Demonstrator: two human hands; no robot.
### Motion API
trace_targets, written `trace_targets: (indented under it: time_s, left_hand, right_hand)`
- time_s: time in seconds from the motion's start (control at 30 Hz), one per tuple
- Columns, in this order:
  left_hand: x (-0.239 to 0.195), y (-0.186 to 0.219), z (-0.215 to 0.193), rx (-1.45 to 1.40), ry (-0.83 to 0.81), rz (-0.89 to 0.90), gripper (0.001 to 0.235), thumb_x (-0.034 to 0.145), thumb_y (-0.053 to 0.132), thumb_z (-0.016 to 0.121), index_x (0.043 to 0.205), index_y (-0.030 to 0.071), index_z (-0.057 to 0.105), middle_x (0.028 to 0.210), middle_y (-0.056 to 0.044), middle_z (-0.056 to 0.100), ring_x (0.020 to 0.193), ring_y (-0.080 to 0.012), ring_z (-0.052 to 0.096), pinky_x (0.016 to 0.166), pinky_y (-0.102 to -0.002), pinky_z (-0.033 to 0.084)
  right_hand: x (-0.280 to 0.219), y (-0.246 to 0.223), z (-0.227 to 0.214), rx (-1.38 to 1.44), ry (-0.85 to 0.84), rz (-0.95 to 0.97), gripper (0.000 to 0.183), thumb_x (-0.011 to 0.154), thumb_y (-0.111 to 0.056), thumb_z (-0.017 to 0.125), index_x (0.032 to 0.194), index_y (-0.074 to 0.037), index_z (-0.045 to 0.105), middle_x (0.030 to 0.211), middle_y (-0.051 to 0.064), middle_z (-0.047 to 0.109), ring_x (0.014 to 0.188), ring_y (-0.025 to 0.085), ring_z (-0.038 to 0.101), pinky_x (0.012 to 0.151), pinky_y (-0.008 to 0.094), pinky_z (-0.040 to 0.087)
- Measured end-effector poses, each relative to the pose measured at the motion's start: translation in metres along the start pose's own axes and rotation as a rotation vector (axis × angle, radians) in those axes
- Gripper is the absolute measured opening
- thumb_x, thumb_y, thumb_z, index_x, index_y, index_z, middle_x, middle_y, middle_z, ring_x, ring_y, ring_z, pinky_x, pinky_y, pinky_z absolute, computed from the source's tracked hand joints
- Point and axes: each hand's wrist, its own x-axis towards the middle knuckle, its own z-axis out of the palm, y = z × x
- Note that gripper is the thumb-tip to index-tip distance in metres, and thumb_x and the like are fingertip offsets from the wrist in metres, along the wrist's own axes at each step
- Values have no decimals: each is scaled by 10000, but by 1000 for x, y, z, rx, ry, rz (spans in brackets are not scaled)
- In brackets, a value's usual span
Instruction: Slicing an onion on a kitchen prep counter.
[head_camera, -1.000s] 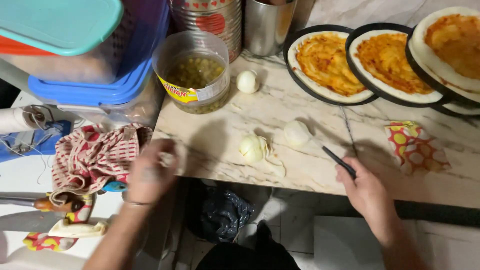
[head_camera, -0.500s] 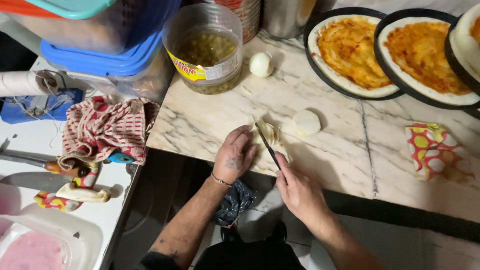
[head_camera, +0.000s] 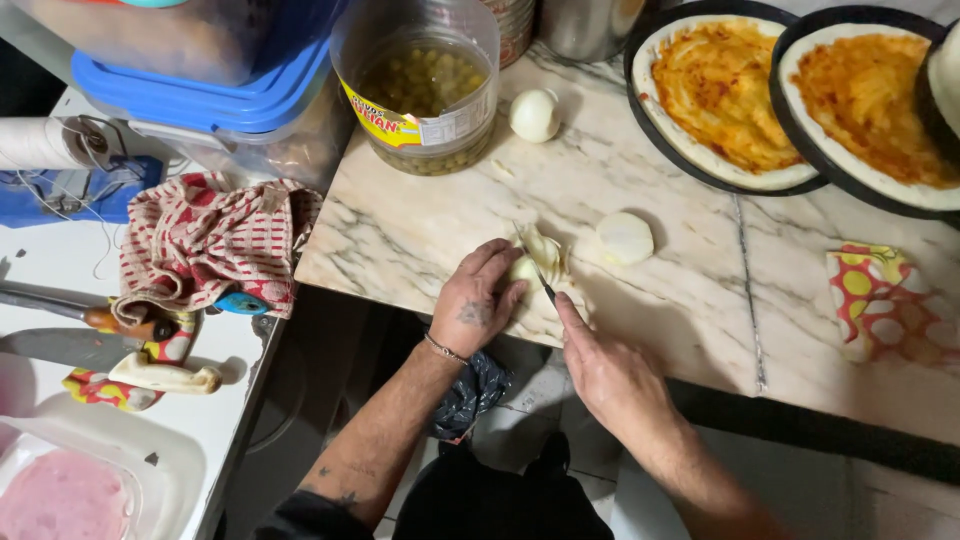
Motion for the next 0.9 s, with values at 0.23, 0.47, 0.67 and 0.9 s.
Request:
trace_targets:
  time_s: [0.23, 0.47, 0.67, 0.9]
  left_hand:
    - [-3, -4, 5, -14, 8, -20, 409, 893, 155, 752, 1286, 87, 661, 1332, -162, 643, 1155, -362, 656, 955, -409, 567]
    - [1, -3, 2, -40, 11, -16, 415, 893, 168, 753, 1288, 83, 658, 1322, -154, 647, 1164, -364, 649, 971, -414, 560]
    - [-1, -7, 5, -24, -3, -18, 417, 884, 161, 752, 1279, 75, 650, 1328, -150, 642, 1173, -368, 644, 967, -413, 557]
    - [-3, -8, 5, -33, -2, -48, 425, 879, 132, 734, 1290, 73, 641, 1338, -164, 635, 1182, -376, 636, 991, -419, 549]
  right_hand:
    - [0, 7, -1, -12, 13, -3, 535, 997, -304, 546, 1517, -202, 474, 649, 198, 699, 530, 409, 682, 487, 547, 547]
    - [4, -1, -9, -92, -58, 5, 545, 1006, -309, 542, 1533, -191, 467, 585, 199, 669, 499, 394, 671, 493, 550, 534]
    - [6, 7, 7, -100, -8, -69, 501, 993, -287, 567, 1471, -150, 506, 587, 203, 665, 508, 402, 663, 481, 558, 525]
    - [3, 3, 11, 8, -47, -116, 490, 989, -255, 573, 1448, -91, 514, 617, 212, 676, 508, 403, 666, 480, 554, 525]
